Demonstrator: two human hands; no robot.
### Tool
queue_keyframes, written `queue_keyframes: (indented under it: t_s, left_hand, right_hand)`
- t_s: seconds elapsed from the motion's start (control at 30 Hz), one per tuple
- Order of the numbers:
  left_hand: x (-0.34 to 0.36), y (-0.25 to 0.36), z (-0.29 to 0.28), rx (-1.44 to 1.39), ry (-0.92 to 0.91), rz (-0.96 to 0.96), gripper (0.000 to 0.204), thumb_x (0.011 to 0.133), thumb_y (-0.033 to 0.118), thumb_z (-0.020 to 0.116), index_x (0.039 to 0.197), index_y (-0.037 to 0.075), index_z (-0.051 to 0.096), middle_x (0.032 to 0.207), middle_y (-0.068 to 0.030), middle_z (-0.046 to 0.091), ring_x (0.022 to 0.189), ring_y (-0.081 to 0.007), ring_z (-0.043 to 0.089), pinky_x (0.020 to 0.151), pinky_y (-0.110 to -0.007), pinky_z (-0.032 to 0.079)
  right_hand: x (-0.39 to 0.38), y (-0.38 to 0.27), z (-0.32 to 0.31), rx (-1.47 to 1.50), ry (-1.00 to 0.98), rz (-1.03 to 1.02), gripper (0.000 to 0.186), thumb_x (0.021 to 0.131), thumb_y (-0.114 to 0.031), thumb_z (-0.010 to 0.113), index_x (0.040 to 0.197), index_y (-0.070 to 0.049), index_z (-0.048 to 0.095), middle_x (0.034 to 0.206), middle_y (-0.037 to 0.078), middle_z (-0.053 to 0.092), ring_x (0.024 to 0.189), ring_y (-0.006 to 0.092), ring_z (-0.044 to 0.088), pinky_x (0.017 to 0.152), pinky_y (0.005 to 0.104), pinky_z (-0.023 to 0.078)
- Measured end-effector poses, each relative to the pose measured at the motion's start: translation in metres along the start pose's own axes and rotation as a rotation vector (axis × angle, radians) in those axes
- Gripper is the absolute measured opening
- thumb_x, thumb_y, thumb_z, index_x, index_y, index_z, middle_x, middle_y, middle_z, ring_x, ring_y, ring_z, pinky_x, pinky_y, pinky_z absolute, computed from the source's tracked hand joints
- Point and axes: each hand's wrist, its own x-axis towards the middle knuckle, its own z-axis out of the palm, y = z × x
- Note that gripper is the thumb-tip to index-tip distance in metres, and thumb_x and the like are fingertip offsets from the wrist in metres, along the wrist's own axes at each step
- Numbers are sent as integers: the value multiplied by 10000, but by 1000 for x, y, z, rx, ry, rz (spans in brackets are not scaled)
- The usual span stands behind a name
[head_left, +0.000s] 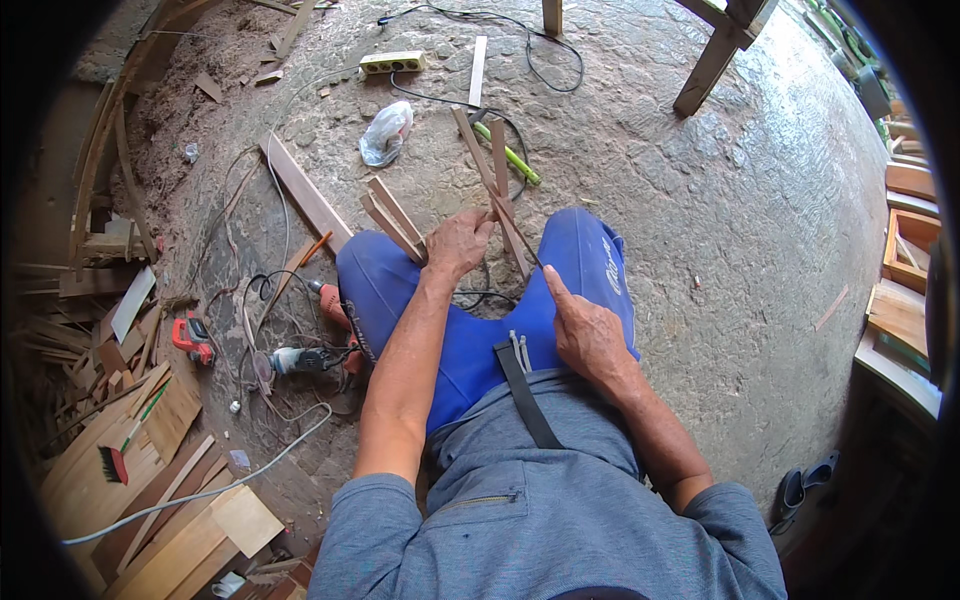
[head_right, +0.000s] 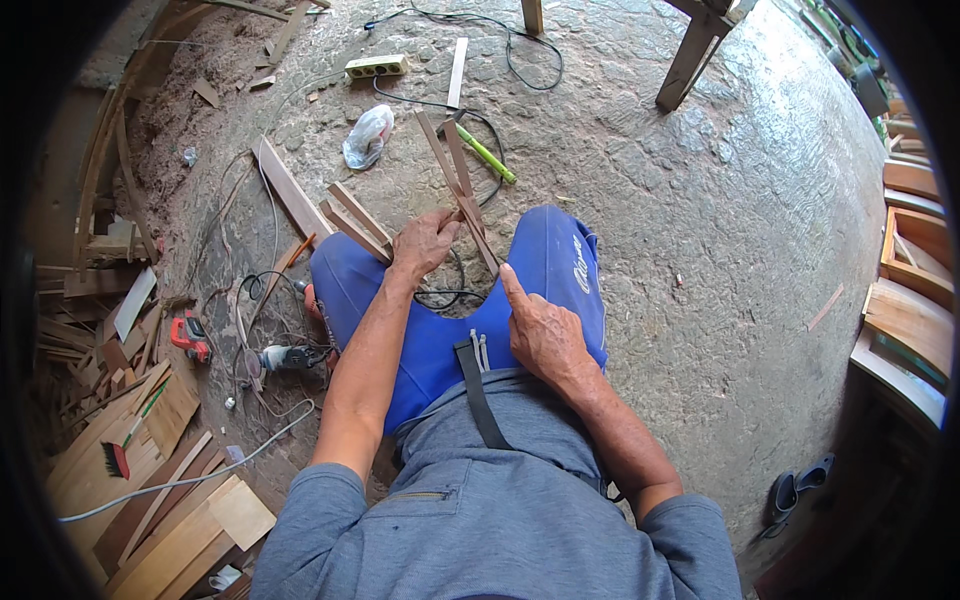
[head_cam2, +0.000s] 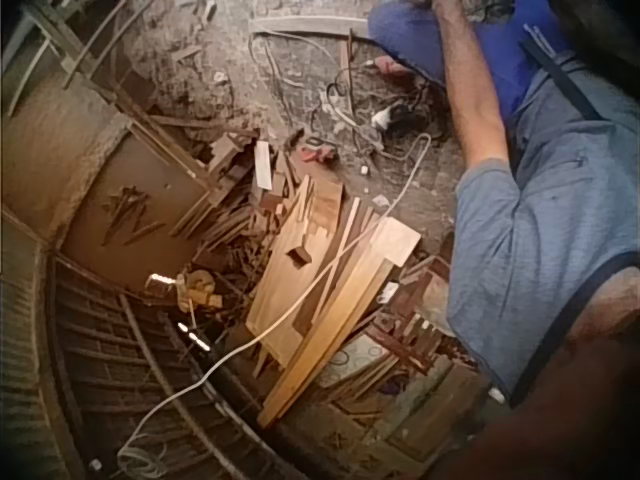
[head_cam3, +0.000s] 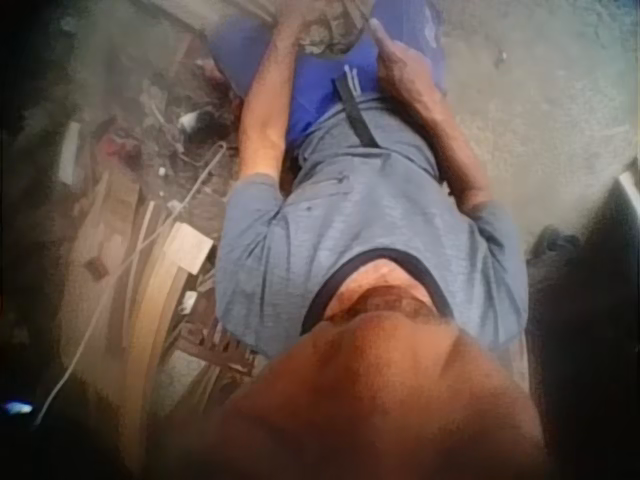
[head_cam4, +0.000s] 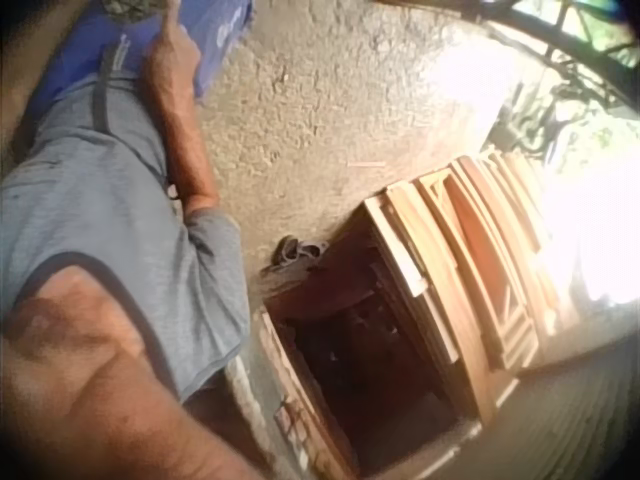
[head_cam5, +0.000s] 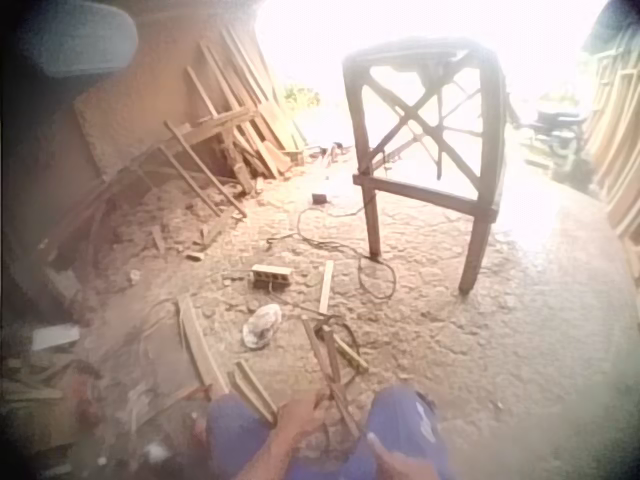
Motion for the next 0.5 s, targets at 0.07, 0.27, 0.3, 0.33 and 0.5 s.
queue_keyframes:
  t_s: [0.07,0.27,0.3,0.33,0.5]
  left_hand:
    - [0,1,-1,14,-6,-1,378,925,396,559,1196,168,690,1095,-169,718,1068,-380,664,927,-487,497]
    - [2,-1,2,-1,12,-7,400,914,410,557,1198,158,684,1104,-185,716,1080,-391,660,938,-494,491]
    - [2,-2,2,-2,15,-6,408,912,412,557,1206,158,682,1103,-186,716,1081,-394,659,940,-496,490]
    - [2,-2,2,-3,18,-6,415,910,415,556,1213,158,679,1101,-187,716,1081,-397,658,942,-498,489]
    - [1,-4,2,-11,26,-3,409,915,404,548,1221,166,678,1091,-193,716,1083,-406,654,942,-503,489]
  right_hand:
    - [-1,0,-2,-6,9,29,610,926,-115,539,1517,-87,388,766,172,632,645,386,648,606,513,522]
    - [0,-2,-4,-51,-19,66,630,917,-114,546,1525,-89,385,775,168,629,634,380,645,605,521,518]
    - [0,-2,-4,-59,-34,68,631,915,-115,547,1525,-89,386,778,168,631,634,378,646,604,522,518]
    - [0,-2,-4,-55,-29,67,634,913,-116,548,1525,-85,385,780,169,632,636,379,648,605,522,519]
    - [0,-7,-10,-98,-72,122,638,907,-117,549,1521,-67,384,799,171,644,648,383,656,609,516,526]
